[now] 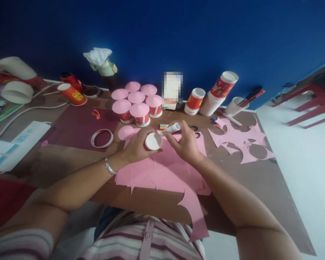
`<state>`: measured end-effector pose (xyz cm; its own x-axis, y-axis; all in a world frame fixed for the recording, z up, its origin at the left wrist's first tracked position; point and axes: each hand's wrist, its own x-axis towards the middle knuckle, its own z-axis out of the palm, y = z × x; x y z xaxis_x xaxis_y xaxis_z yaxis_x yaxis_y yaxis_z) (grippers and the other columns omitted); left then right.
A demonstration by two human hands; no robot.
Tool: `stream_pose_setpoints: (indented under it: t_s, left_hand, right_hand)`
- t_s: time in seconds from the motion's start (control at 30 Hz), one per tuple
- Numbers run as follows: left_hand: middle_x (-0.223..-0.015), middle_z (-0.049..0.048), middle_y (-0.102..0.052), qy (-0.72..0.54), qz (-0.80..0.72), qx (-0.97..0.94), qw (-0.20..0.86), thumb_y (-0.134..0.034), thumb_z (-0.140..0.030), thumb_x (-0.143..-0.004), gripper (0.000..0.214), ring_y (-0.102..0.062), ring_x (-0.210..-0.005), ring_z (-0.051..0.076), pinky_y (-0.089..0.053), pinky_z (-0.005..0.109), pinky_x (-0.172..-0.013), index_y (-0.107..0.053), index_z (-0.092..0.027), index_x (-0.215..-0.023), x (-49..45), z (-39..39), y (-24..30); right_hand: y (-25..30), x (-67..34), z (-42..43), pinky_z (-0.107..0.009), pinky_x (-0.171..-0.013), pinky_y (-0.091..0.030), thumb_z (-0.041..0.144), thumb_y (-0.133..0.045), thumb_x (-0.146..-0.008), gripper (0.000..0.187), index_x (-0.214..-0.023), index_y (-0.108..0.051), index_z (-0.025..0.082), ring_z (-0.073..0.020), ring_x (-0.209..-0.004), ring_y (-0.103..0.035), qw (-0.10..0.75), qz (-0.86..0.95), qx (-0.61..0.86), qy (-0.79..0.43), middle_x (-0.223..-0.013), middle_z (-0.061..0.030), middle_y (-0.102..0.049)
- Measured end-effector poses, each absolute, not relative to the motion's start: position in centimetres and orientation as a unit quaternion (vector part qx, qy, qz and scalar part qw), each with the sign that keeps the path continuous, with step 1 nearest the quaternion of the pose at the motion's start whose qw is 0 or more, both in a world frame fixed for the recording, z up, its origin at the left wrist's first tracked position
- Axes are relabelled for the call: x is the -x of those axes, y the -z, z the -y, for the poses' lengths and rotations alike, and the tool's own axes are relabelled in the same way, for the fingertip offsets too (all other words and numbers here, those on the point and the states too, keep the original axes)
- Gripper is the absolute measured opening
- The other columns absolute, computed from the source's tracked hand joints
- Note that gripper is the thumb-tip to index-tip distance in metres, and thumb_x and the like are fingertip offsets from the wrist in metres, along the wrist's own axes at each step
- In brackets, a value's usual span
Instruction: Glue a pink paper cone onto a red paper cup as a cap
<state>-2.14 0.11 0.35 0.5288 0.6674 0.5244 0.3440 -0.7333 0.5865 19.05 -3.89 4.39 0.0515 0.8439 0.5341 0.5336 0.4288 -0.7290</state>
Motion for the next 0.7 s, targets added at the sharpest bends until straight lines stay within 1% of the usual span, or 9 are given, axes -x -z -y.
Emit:
stream_pose_setpoints:
  t_s: [0.1, 0.2, 0.43, 0.7]
  left_hand:
    - [-0.120, 0.0105, -0.070, -0.387, -0.295, -0.849, 0.207, -0.089, -0.039, -0.079, 0.060, -0.071, -0.112, 0.029, -0.060, 0.047, -0.093, -0.053, -0.023, -0.124, 2.17, -0.11, -0.42]
    - [-0.120, 0.0104, -0.070, -0.383, -0.296, -0.849, 0.210, -0.091, -0.042, -0.077, 0.063, -0.071, -0.109, 0.029, -0.060, 0.046, -0.092, -0.053, -0.023, -0.123, 2.15, -0.15, -0.35]
    - [-0.123, 0.0110, -0.069, -0.373, -0.299, -0.853, 0.210, -0.092, -0.041, -0.075, 0.067, -0.071, -0.111, 0.030, -0.061, 0.047, -0.092, -0.051, -0.023, -0.125, 1.93, -0.06, -0.17]
    - [-0.119, 0.0102, -0.070, -0.366, -0.296, -0.857, 0.209, -0.090, -0.042, -0.077, 0.064, -0.072, -0.108, 0.030, -0.061, 0.047, -0.090, -0.052, -0.023, -0.125, 1.90, -0.01, -0.27]
  right_hand:
    - [-4.43, -19.08, 3.86, -0.033, -0.068, -0.063, 0.037, -0.075, -0.090, 0.019, -0.091, -0.060, 0.025, -0.0172, -0.073, -0.071, 0.520, 0.662, 0.513, -0.166, -0.086, -0.0012, -0.075]
    - [-4.63, -19.18, 4.01, -0.034, -0.070, -0.063, 0.037, -0.074, -0.092, 0.017, -0.094, -0.061, 0.025, -0.0180, -0.078, -0.072, 0.531, 0.665, 0.498, -0.167, -0.093, -0.0025, -0.076]
    - [-4.84, -19.25, 4.16, -0.036, -0.069, -0.060, 0.032, -0.074, -0.091, 0.013, -0.098, -0.063, 0.027, -0.0202, -0.079, -0.072, 0.489, 0.706, 0.501, -0.106, -0.092, -0.0022, -0.076]
    - [-4.71, -19.04, 3.77, -0.036, -0.069, -0.059, 0.035, -0.072, -0.091, 0.014, -0.094, -0.063, 0.025, -0.0190, -0.077, -0.071, 0.492, 0.687, 0.515, -0.144, -0.091, -0.0025, -0.074]
